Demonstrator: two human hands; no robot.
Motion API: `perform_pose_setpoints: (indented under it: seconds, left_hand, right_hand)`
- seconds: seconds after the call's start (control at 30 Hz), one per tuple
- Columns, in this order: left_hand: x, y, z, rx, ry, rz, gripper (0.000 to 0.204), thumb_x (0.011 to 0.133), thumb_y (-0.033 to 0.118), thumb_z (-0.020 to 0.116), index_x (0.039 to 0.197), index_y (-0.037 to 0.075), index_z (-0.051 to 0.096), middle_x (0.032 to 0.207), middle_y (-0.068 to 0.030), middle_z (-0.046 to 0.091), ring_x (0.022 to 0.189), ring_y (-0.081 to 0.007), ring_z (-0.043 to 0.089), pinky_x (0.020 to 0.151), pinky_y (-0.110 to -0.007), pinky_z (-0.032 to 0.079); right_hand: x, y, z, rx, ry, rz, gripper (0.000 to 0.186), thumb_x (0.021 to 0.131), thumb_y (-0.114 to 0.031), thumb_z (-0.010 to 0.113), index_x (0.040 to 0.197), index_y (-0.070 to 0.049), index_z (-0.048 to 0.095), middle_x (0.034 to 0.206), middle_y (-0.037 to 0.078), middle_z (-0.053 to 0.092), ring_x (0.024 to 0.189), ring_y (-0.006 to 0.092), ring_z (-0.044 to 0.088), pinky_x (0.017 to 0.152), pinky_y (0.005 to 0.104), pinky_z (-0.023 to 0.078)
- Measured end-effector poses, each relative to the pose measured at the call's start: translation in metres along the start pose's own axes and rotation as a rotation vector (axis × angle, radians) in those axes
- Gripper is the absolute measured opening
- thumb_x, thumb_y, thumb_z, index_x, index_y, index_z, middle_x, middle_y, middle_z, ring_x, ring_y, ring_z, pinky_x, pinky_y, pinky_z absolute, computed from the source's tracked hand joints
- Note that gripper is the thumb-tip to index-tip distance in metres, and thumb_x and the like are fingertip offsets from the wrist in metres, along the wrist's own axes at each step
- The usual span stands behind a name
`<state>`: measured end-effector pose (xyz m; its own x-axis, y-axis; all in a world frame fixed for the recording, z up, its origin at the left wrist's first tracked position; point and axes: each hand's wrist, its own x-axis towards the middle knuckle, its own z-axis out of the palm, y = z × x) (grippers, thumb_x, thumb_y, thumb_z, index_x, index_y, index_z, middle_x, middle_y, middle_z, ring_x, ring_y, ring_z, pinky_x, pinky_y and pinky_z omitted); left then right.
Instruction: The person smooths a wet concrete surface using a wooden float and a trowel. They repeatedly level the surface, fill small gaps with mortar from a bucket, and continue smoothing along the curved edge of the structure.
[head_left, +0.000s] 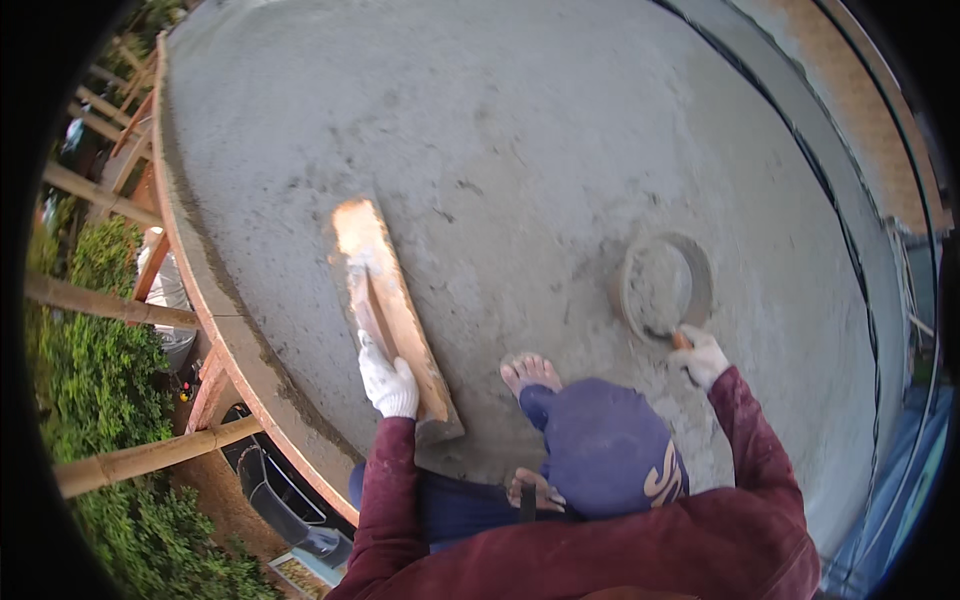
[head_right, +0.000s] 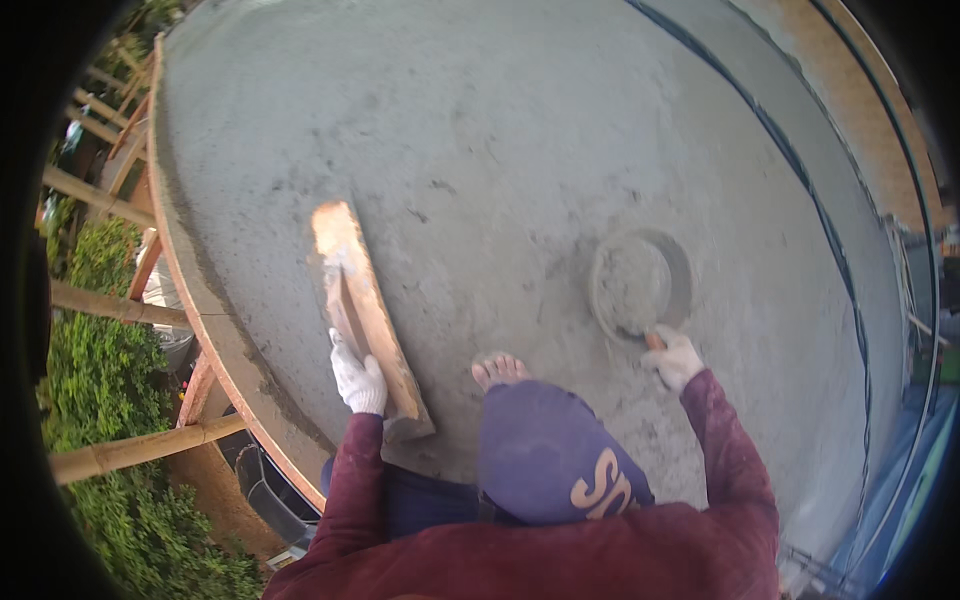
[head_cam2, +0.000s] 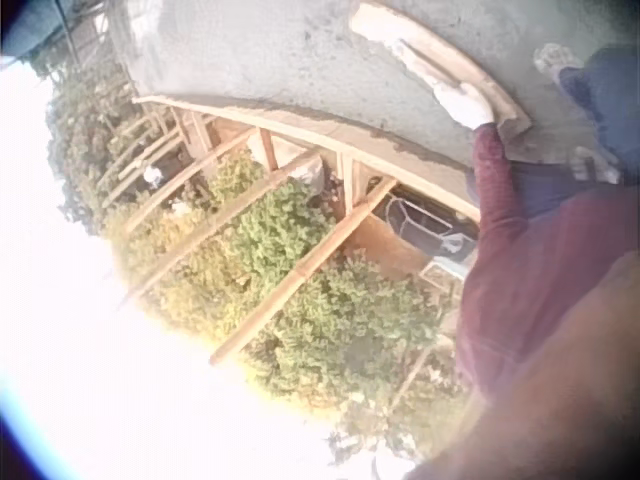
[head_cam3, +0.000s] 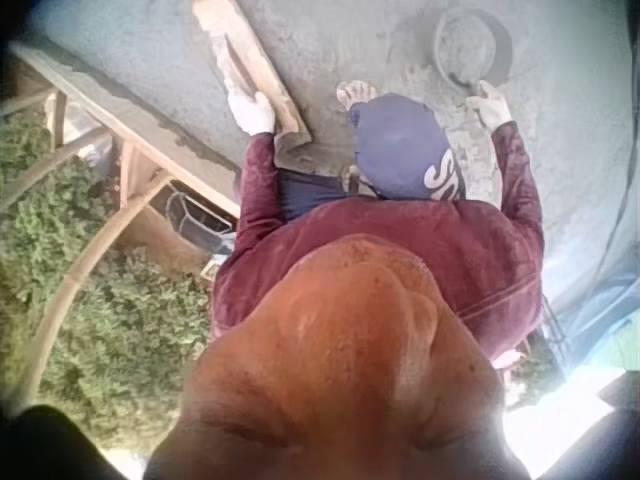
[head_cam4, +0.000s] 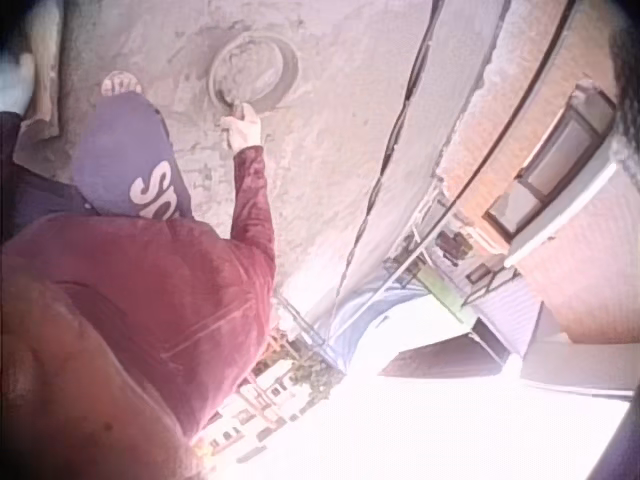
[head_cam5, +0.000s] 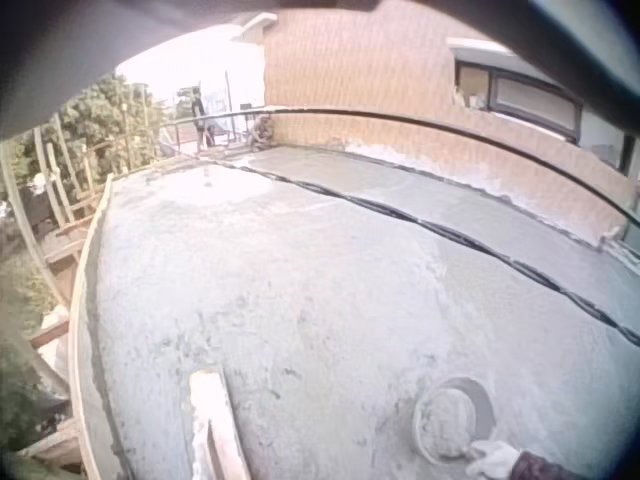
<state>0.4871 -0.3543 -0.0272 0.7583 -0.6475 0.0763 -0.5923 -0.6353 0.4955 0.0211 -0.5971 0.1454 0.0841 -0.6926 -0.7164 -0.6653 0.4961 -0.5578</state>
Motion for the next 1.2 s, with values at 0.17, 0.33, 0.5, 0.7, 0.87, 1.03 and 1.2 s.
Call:
perform_pose_setpoints:
  seconds: [0.17, 0.33, 0.5, 0.7, 0.87, 1.03, 1.2]
  left_hand:
    - [-0.032, -0.018, -0.004, 0.069, -0.015, -0.016, 0.081, 0.091, 0.011, 0.062, 0.162, -0.007, 0.028, 0.160, -0.0294, 0.041, 0.146, -0.0423, 0.042, 0.125, -0.045, 0.031]
    - [-0.049, -0.014, 0.001, 0.049, -0.040, -0.038, 0.080, 0.091, 0.009, 0.063, 0.161, -0.010, 0.029, 0.158, -0.0330, 0.040, 0.147, -0.0442, 0.040, 0.125, -0.046, 0.030]
    - [-0.083, -0.020, 0.010, 0.121, -0.139, -0.128, 0.088, 0.088, 0.009, 0.062, 0.164, -0.009, 0.020, 0.157, -0.0334, 0.039, 0.142, -0.0467, 0.042, 0.123, -0.048, 0.033]
    - [-0.091, 0.027, -0.015, 0.028, -0.411, -0.566, 0.104, 0.082, 0.012, 0.068, 0.166, -0.008, 0.009, 0.164, -0.0330, 0.029, 0.149, -0.0464, 0.035, 0.127, -0.047, 0.028]
    - [-0.038, -0.049, -0.111, 0.211, 0.277, -0.197, 0.106, 0.089, 0.034, 0.081, 0.164, -0.007, 0.020, 0.171, -0.0290, 0.021, 0.158, -0.0425, 0.023, 0.130, -0.050, 0.020]
    - [0.017, -0.148, -0.209, 0.442, 0.611, -0.255, 0.095, 0.092, 0.042, 0.078, 0.161, -0.004, 0.032, 0.158, -0.0304, 0.043, 0.144, -0.0455, 0.043, 0.122, -0.051, 0.034]
    - [-0.051, -0.261, -0.182, 0.060, 0.376, -0.624, 0.100, 0.099, 0.063, 0.060, 0.165, -0.003, 0.025, 0.158, -0.0329, 0.044, 0.144, -0.0454, 0.049, 0.120, -0.046, 0.037]
  right_hand:
    - [0.015, 0.010, 0.020, -0.151, 0.057, -0.038, 0.054, 0.082, -0.009, 0.070, 0.135, -0.007, 0.062, 0.074, 0.003, 0.061, 0.050, 0.0116, 0.055, 0.043, 0.0304, 0.044]
    - [-0.001, 0.005, 0.040, 0.099, 0.087, 0.060, 0.058, 0.085, -0.008, 0.068, 0.142, -0.005, 0.058, 0.076, 0.002, 0.062, 0.052, 0.0086, 0.056, 0.044, 0.0277, 0.044]
    - [-0.008, 0.026, 0.051, 0.297, 0.138, 0.031, 0.066, 0.086, -0.007, 0.069, 0.150, -0.007, 0.054, 0.077, 0.001, 0.062, 0.052, 0.0084, 0.055, 0.044, 0.0271, 0.045]
    - [-0.026, 0.040, 0.035, 0.231, 0.230, 0.009, 0.070, 0.085, -0.008, 0.072, 0.152, -0.008, 0.054, 0.083, 0.002, 0.063, 0.054, 0.0077, 0.055, 0.046, 0.0273, 0.047]
    - [-0.037, 0.031, 0.016, 0.104, 0.207, -0.161, 0.067, 0.084, -0.007, 0.069, 0.149, -0.002, 0.055, 0.086, 0.000, 0.065, 0.060, 0.0080, 0.056, 0.052, 0.0254, 0.046]
    - [-0.061, 0.041, -0.001, 0.165, 0.225, -0.274, 0.066, 0.083, -0.003, 0.068, 0.147, 0.002, 0.053, 0.094, 0.002, 0.060, 0.073, 0.0082, 0.059, 0.062, 0.0227, 0.047]
    - [-0.071, -0.025, 0.011, 0.008, 0.063, -0.144, 0.068, 0.084, -0.002, 0.069, 0.149, 0.002, 0.051, 0.093, 0.001, 0.058, 0.071, 0.0089, 0.056, 0.061, 0.0244, 0.047]
